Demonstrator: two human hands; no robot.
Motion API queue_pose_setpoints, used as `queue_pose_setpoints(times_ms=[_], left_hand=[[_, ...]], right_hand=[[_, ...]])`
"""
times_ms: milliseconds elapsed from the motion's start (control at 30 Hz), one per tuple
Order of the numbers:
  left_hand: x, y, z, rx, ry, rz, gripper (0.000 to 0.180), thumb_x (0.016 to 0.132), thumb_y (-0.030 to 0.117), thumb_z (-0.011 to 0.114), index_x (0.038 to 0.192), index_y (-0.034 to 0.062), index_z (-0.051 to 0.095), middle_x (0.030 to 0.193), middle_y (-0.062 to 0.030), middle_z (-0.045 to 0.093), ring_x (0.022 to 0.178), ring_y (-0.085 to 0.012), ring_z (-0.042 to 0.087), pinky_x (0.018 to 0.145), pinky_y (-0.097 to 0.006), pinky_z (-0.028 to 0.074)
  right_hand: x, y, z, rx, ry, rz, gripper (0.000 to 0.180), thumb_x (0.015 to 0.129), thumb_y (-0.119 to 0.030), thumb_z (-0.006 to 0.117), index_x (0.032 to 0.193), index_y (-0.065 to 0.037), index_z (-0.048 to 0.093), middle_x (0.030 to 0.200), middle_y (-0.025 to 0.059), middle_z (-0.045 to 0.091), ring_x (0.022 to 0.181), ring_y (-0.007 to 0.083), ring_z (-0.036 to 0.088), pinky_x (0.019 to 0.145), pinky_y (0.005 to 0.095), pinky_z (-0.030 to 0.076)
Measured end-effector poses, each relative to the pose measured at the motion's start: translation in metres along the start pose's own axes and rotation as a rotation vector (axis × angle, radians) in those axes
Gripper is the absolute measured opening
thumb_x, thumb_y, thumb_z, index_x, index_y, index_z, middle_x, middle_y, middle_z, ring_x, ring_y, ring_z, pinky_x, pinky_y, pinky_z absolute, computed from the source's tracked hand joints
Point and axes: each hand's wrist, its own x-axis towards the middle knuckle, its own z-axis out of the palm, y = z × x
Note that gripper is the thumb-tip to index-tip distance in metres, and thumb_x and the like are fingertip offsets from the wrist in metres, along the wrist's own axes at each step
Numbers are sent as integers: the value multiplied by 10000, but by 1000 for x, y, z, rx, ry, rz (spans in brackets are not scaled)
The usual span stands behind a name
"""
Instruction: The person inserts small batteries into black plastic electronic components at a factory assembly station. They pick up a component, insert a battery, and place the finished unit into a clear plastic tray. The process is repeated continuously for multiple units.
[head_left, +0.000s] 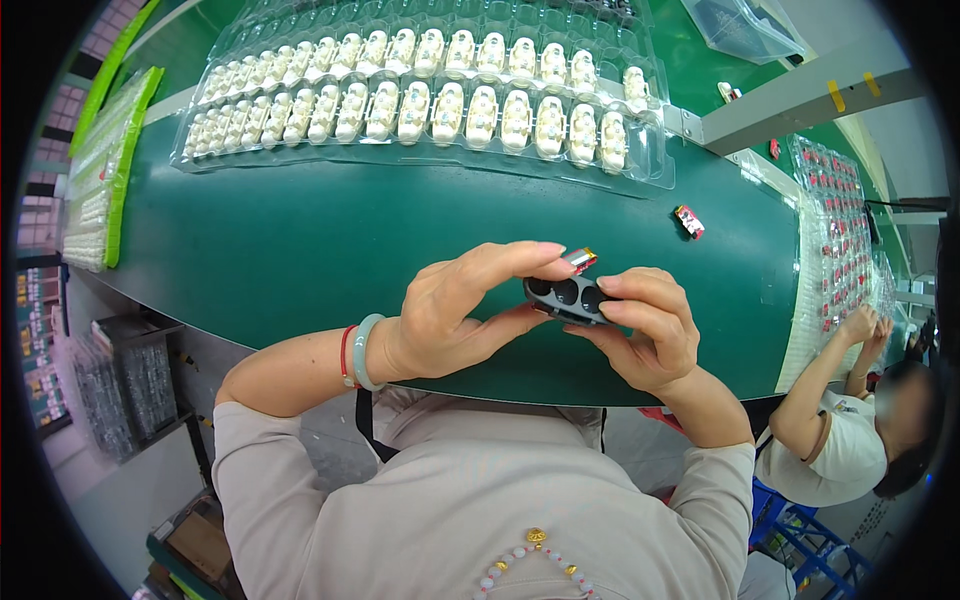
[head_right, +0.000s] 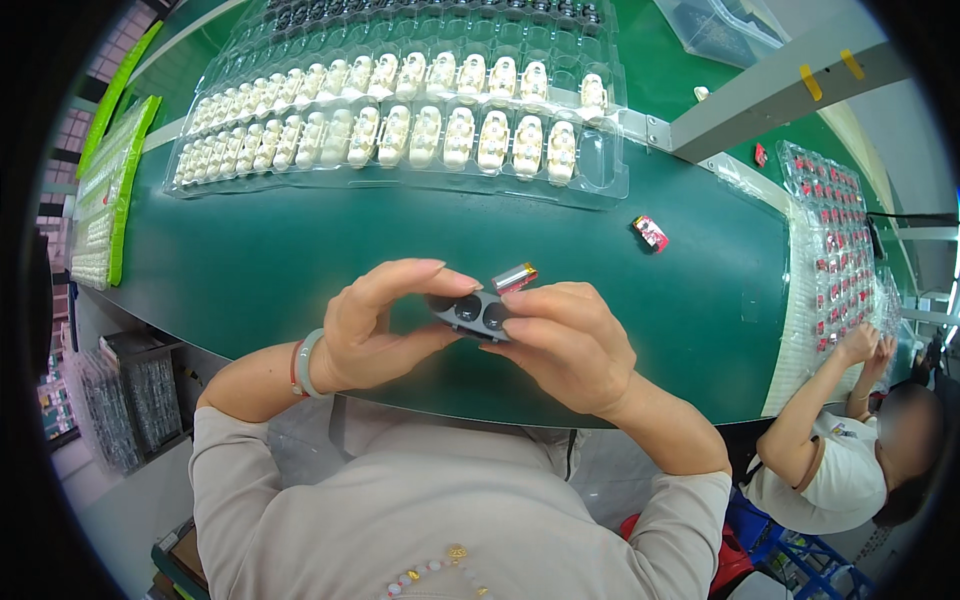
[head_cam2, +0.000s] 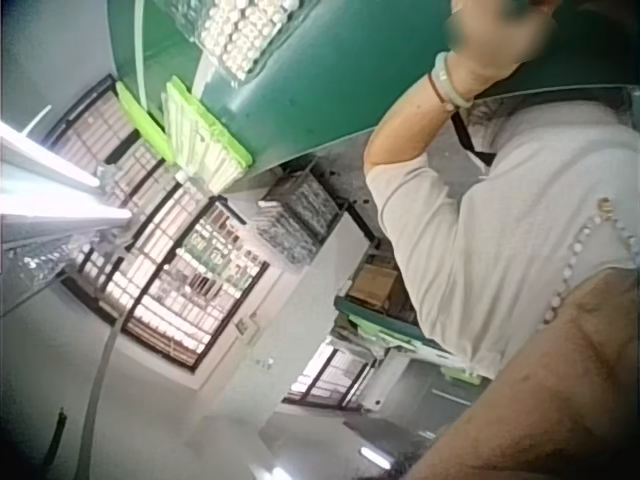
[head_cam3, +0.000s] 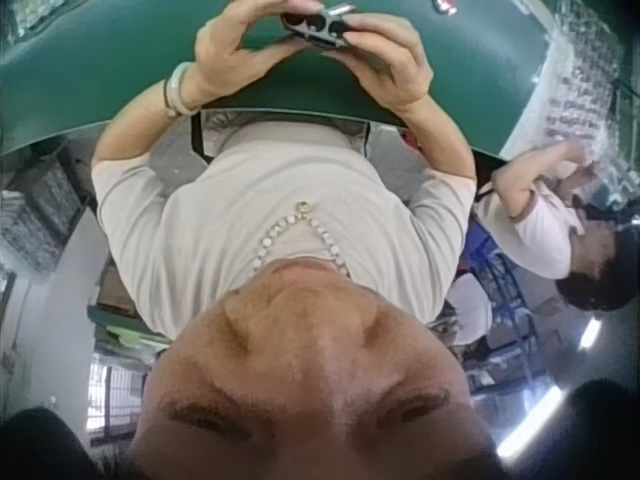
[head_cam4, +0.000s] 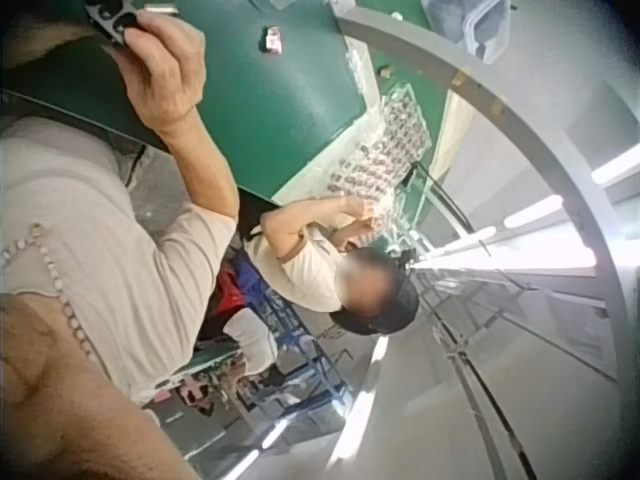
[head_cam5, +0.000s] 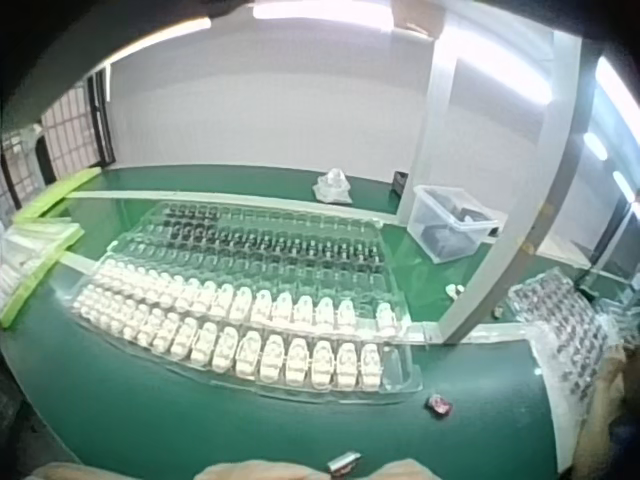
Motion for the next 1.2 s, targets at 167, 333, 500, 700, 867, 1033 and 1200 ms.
queue_pose_setpoints(times_ms=[167,333,500,700,867,1033,1200], left_hand=[[2,5,-3,78,-62,20,650,615,-170,666,1188,3,412,1013,-155,599,871,-222,613,658,-282,520],[-2,3,0,31,-47,24,651,609,-157,671,1186,8,419,995,-139,602,861,-222,616,651,-277,510],[-5,2,5,-25,19,-13,640,603,-118,696,1179,3,447,945,-123,621,842,-232,627,694,-296,514],[-7,1,2,-43,32,53,647,616,-115,694,1197,-17,427,945,-135,615,811,-224,625,696,-286,512],[-9,-1,2,54,-21,129,797,639,-110,698,1298,29,271,950,-145,583,790,-223,624,662,-285,489],[-12,0,-2,120,-35,126,931,637,-69,730,1359,32,152,1089,-175,499,794,-217,631,710,-304,465],[-6,0,-1,225,15,238,980,627,-44,750,1368,19,111,1217,-207,388,772,-211,645,750,-320,450]], right_hand=[[-3,2,0,8,5,-61,432,588,68,740,968,-50,571,1001,124,577,809,243,589,676,323,486],[-7,5,-1,13,-15,-103,393,616,71,707,967,-42,574,1008,128,582,814,248,588,674,331,484],[-5,3,0,36,13,-100,352,624,57,708,940,-32,581,991,142,599,816,249,590,667,328,478],[0,1,1,34,48,-201,277,654,40,693,910,1,593,951,172,607,760,256,602,624,322,478],[-3,0,-1,-14,21,-287,268,662,39,679,910,5,585,961,166,606,764,250,603,629,325,490],[-6,1,3,9,58,-282,430,631,72,694,1011,-9,510,969,172,603,781,251,603,641,335,495],[-5,1,1,68,11,-230,610,586,106,713,1109,-20,426,959,176,605,790,265,611,637,337,492]])
